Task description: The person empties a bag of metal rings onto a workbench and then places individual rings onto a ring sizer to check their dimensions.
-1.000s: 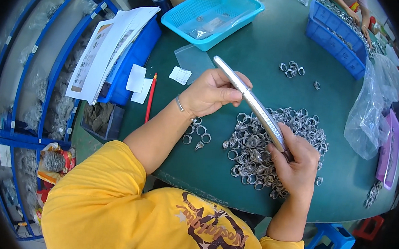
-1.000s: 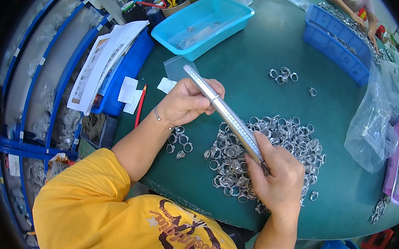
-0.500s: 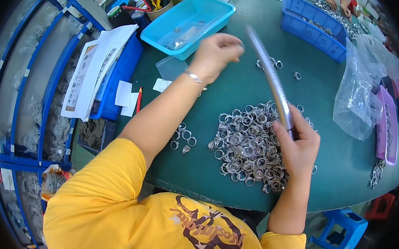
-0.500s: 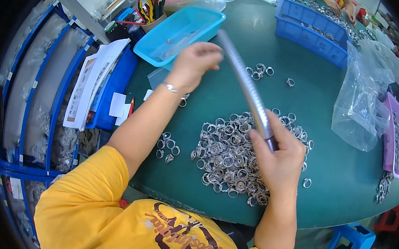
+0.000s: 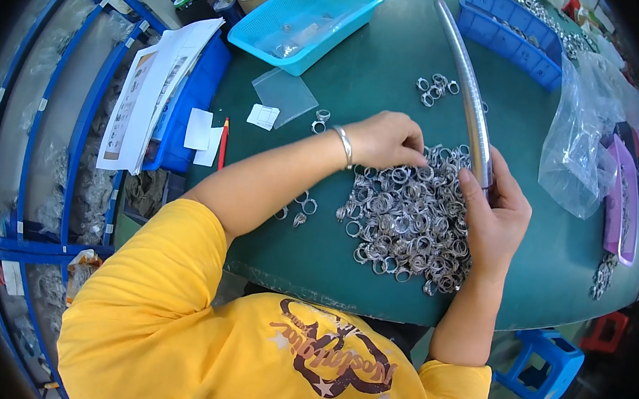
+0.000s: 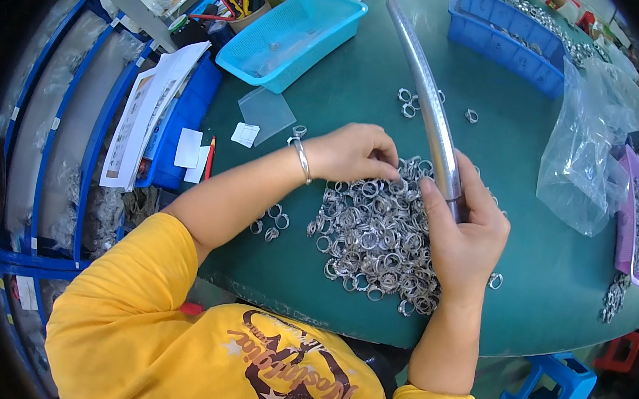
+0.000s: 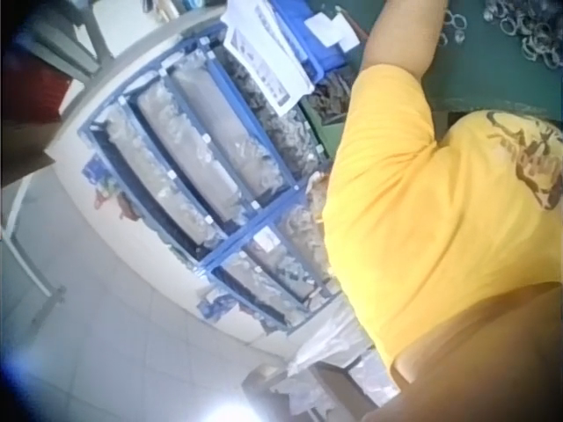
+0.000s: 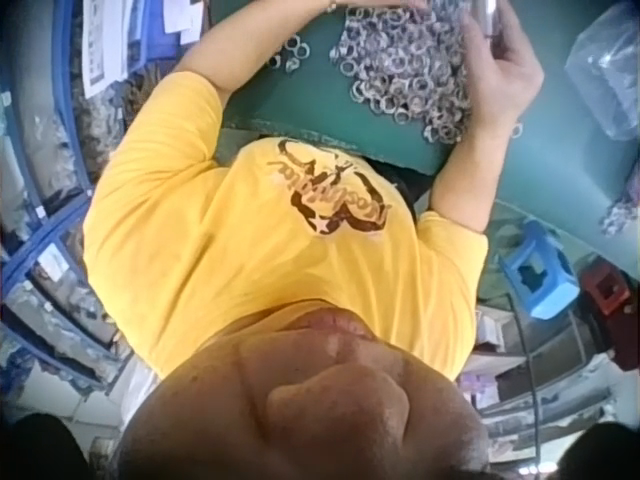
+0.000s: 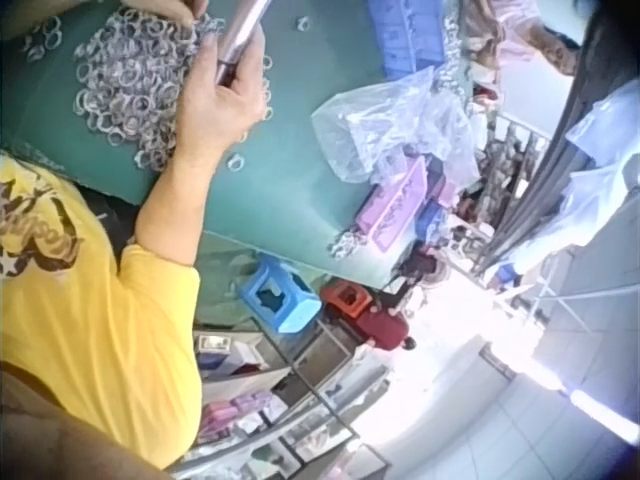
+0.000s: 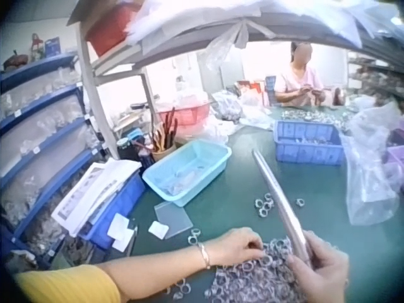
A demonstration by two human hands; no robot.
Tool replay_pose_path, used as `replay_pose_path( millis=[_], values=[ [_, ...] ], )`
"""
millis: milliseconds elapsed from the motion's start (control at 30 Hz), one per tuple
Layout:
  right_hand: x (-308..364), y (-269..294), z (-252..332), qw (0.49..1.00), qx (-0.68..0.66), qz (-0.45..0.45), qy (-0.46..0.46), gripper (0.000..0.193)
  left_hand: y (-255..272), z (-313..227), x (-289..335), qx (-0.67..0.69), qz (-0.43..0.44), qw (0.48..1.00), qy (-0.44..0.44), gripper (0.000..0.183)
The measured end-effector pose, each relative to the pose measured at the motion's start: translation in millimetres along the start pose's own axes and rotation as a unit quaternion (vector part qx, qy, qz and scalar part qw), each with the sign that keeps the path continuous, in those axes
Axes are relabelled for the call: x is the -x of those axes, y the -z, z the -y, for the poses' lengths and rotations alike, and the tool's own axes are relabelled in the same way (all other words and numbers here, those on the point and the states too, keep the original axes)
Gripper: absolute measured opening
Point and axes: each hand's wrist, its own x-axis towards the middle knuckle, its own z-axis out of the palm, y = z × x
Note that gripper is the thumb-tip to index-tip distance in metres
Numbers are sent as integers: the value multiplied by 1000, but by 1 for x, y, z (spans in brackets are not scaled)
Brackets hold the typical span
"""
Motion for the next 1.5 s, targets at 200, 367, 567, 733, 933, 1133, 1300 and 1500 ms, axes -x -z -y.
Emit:
replay_pose_path(
  millis=[200,367,567,733,933,1133,1300,1500],
  values=[
    [-3,-1,1,1000,-17,-10,-5,38,-4,14,14,-35,-46,998,-12,17],
    [-3,1,0,1000,-17,-16,-18,39,4,3,28,-39,-100,994,35,15],
    [-1,-1,-6,999,25,2,27,38,2,16,65,536,-203,815,84,14],
    [9,-6,3,979,137,101,107,40,22,39,75,720,-228,655,-13,25],
    [11,-10,8,952,186,176,169,42,24,53,78,757,-239,598,-110,29],
    [12,-15,6,941,169,204,208,40,9,22,79,615,-196,761,-73,21],
    [11,-16,1,934,174,194,244,39,11,22,81,586,-202,781,-79,22],
    [11,-10,2,942,173,184,222,38,13,17,76,520,-195,827,-87,22]
  ],
)
